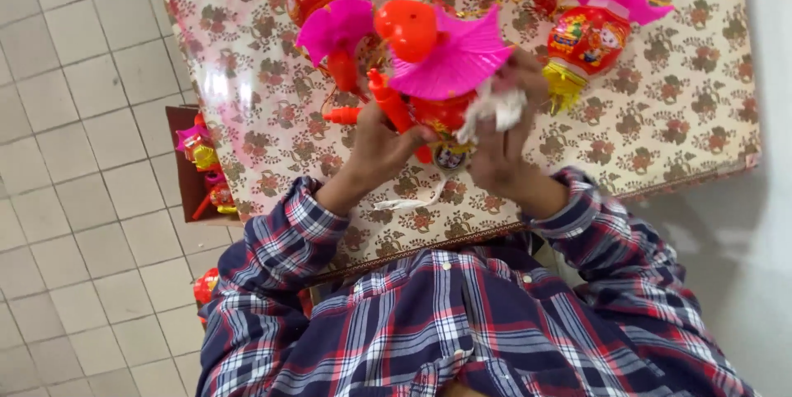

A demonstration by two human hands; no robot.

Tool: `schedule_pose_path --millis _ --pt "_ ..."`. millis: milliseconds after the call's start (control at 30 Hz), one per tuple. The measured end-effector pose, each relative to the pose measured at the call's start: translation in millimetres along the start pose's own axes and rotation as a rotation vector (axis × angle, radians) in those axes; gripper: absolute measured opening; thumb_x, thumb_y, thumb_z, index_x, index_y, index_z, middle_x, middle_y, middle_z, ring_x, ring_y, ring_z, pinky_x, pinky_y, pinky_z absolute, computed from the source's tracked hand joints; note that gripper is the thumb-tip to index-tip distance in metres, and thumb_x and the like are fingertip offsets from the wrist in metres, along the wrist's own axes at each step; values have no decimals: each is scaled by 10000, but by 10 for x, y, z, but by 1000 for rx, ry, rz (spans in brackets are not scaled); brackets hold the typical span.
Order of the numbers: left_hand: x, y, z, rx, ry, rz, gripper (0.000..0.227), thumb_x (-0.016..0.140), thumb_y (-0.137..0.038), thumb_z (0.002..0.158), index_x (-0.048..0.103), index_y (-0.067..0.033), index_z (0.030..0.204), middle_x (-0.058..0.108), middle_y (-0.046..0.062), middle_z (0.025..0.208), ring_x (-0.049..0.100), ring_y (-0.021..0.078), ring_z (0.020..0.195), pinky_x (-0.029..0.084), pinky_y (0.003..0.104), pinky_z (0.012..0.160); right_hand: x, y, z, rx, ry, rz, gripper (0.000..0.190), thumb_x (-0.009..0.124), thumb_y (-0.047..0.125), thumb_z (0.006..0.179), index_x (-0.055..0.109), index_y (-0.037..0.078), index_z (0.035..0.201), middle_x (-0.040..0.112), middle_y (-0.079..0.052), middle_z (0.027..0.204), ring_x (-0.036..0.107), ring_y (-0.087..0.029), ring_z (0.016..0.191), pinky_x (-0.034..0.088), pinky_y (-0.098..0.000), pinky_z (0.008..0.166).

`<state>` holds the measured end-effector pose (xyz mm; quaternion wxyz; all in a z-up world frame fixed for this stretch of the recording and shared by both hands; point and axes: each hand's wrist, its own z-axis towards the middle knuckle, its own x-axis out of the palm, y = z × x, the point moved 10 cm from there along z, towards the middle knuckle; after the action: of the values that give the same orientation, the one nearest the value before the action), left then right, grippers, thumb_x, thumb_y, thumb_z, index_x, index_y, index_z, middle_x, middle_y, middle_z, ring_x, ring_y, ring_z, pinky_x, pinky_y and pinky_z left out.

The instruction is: Assembling decorative plastic lanterns by joining multiple colorful components and handles on a table.

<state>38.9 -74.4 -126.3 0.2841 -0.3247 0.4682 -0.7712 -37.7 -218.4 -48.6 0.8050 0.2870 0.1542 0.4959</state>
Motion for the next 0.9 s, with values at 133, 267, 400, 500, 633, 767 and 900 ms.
schedule_pose_path --millis 133,267,400,500,633,767,900 --pt "-113 45 -65 61 46 -45 411 869 -235 844 675 40 1080 725 165 846 730 214 690 640 368 653 195 -178 -133 853 -127 367 404 341 248 1155 291 30 1490 519 -243 1432 523 -371 1362 338 -590 1220" --pt "-164 -40 -51 81 49 -39 392 836 -269 863 709 37 1071 741 166 903 750 246 774 632 377 735 243 -181 -50 833 -96 397 364 347 265 1133 349 38 1417 542 -210 1322 554 -336 1235 391 -557 1149" --pt "-159 -7 -33 85 86 -51 386 873 -236 830 715 35 1054 749 146 896 740 212 769 618 369 723 308 -128 -7 774 -33 440 322 363 304 1084 480 55 1252 595 -137 1073 624 -257 949 510 -484 989" --pt "-1 -138 112 40 98 -42 354 841 -264 865 692 20 1016 732 140 791 712 191 613 602 317 561 261 -202 -44 825 -105 393 340 393 347 1076 496 91 1275 604 -71 1046 650 -201 909 565 -447 970" --pt "209 -670 241 41 6 -3 433 707 -209 1021 576 18 1365 732 155 1016 740 181 824 655 354 718 -4 -295 -257 880 -332 213 467 464 418 1117 390 89 1441 581 -90 1230 662 -206 1065 553 -462 1050" --pt "44 -162 20 -164 53 -38 614 553 -230 1104 266 33 1578 628 278 1379 791 299 938 721 352 802 -258 -530 -281 646 -416 200 431 597 237 1122 445 88 1498 630 -138 1350 667 -291 1218 640 -425 1025" --pt "-159 120 -77 -166 -79 -95 284 671 -246 1023 648 31 1084 738 173 817 756 255 664 616 326 430 -59 -455 -427 547 -159 -59 299 491 343 1091 565 86 1225 595 -33 929 585 -145 769 517 -342 727"
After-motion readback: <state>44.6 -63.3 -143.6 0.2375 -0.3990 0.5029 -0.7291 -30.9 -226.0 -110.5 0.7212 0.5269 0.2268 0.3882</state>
